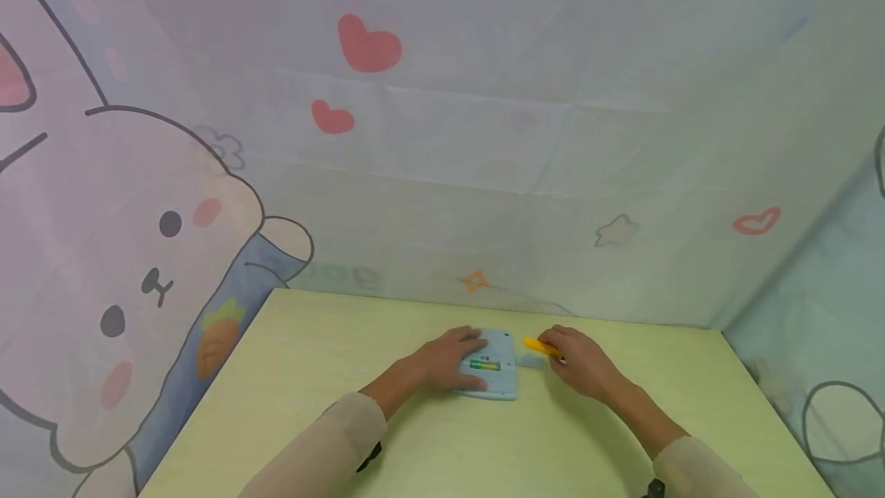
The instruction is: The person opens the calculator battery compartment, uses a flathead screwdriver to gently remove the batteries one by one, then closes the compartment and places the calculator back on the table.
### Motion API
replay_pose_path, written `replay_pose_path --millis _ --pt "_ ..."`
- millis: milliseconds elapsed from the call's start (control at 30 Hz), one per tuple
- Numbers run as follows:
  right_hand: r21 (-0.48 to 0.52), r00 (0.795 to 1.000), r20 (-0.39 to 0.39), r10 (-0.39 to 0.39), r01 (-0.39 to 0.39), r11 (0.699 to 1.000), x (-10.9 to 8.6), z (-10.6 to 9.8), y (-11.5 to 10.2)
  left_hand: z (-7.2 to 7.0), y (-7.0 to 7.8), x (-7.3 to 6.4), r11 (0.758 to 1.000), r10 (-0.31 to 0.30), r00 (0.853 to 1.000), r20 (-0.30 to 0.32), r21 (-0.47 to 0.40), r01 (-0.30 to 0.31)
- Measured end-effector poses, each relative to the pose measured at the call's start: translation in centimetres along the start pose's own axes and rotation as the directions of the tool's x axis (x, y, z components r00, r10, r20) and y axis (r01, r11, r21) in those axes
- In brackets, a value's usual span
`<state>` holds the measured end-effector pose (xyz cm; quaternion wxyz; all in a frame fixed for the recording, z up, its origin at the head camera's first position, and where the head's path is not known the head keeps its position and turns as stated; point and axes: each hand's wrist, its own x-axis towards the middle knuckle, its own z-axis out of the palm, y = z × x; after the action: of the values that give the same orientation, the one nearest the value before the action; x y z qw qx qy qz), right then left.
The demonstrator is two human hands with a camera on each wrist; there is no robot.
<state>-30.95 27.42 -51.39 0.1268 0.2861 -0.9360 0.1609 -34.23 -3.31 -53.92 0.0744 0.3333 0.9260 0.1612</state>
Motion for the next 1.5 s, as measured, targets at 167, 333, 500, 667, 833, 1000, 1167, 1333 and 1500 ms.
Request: replay_pose_path --millis 167,333,500,667,833,1000,1167,1333,1500 --pt "-0.023 1.000 0.013 -0.008 0.008 1.000 -0.2 -0.1 -0.5 0.1 0.1 0.0 1.000 0.007 1.000 -0.001 0.000 -0.007" --pt "-0.033 0.999 0.031 -0.033 0.034 0.999 -0.1 -0.4 -0.9 0.2 0.1 0.1 1.000 0.004 1.000 -0.001 0.004 -0.003" --pt "-0.027 0.998 0.014 -0.056 0.056 0.998 0.4 -1.0 -1.3 0.0 0.0 0.1 1.000 -0.012 1.000 0.004 0.004 0.012" --pt "0.014 0.998 -0.008 -0.057 0.057 0.998 0.6 -1.3 -1.3 0.1 -0.1 0.2 1.000 -0.017 1.000 0.006 -0.003 0.017" --pt "0.050 0.998 -0.021 -0.056 0.057 0.997 0.8 -1.5 -1.2 0.2 -0.2 0.3 1.000 -0.018 1.000 0.001 0.000 0.018" --pt "0.079 0.999 -0.005 -0.047 0.048 0.996 0.9 -1.8 -1.4 0.3 -0.2 0.4 1.000 -0.012 1.000 0.000 -0.004 0.012" --pt "0.102 1.000 -0.001 -0.022 0.022 0.995 1.1 -2.0 -1.7 0.4 -0.3 0.5 1.000 -0.007 1.000 0.003 0.003 0.007" --pt "0.143 1.000 0.002 0.025 -0.025 0.989 1.2 -2.2 -1.9 0.4 -0.3 0.4 1.000 -0.010 1.000 0.006 0.006 0.010" --pt "0.225 0.998 0.016 0.054 -0.056 0.973 1.3 -2.1 -1.9 0.4 -0.5 0.4 1.000 -0.008 1.000 0.004 0.003 0.008"
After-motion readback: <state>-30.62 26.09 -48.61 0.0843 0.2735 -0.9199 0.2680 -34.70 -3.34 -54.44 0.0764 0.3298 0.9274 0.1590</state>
